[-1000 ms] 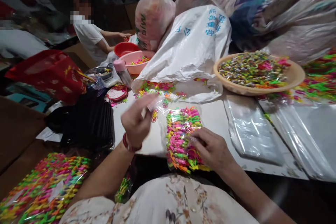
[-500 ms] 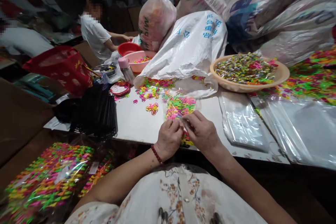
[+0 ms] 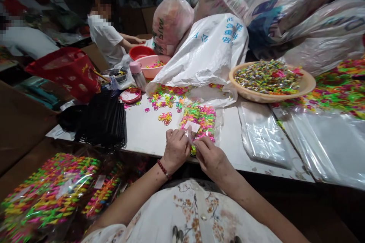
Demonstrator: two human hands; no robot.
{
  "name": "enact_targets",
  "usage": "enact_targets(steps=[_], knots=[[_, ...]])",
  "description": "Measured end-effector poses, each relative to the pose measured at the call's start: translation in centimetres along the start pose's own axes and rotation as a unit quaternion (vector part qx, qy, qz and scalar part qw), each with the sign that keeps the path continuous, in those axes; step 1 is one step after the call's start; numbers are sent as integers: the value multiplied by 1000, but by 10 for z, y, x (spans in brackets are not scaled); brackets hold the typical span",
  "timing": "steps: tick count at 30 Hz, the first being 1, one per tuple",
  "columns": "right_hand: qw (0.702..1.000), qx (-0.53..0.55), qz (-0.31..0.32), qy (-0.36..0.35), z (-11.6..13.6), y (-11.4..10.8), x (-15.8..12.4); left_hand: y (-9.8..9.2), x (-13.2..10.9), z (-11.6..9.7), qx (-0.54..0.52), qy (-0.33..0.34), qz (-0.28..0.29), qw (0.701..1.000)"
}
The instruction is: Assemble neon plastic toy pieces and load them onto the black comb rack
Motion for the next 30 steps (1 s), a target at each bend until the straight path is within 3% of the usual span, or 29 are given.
enact_targets(steps=[3, 6, 9, 12, 14, 17, 19, 23, 26, 30], knots=[[999, -4, 23, 26, -1, -3, -4, -12, -15, 3, -43, 11, -56, 997], [999, 0, 27, -16, 1, -9, -6, -17, -26, 14, -68, -40, -115, 990], [996, 28, 29, -74, 8, -18, -6, -13, -29, 23, -108, -98, -95, 985], [991, 81, 58, -88, 20, -34, -4, -9, -28, 26, -135, -137, -91, 977], [977, 163, 98, -92, 31, -46, -1, -7, -28, 28, -136, -155, -119, 971], [924, 297, 205, -128, 50, -52, 3, -4, -31, 33, -122, -176, -149, 966], [905, 307, 260, -136, 57, -43, 5, -4, -36, 37, -86, -198, -132, 967], [920, 244, 292, -91, 55, -9, 5, -11, -51, 41, -32, -227, -30, 973], [943, 201, 260, -57, 49, 10, 4, -27, -58, 32, -64, -191, 18, 979], [974, 128, 181, -45, 41, 28, 7, -49, -55, 15, -118, -71, 60, 989]])
Point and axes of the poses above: each hand's wrist, its own x-axis towards the middle knuckle, its own y-axis out of the palm, z = x × y, the point moved 2 cm from there along x, towards the middle knuckle, and after that the axes turned 14 degrees about -x, right-handed, at the moved point
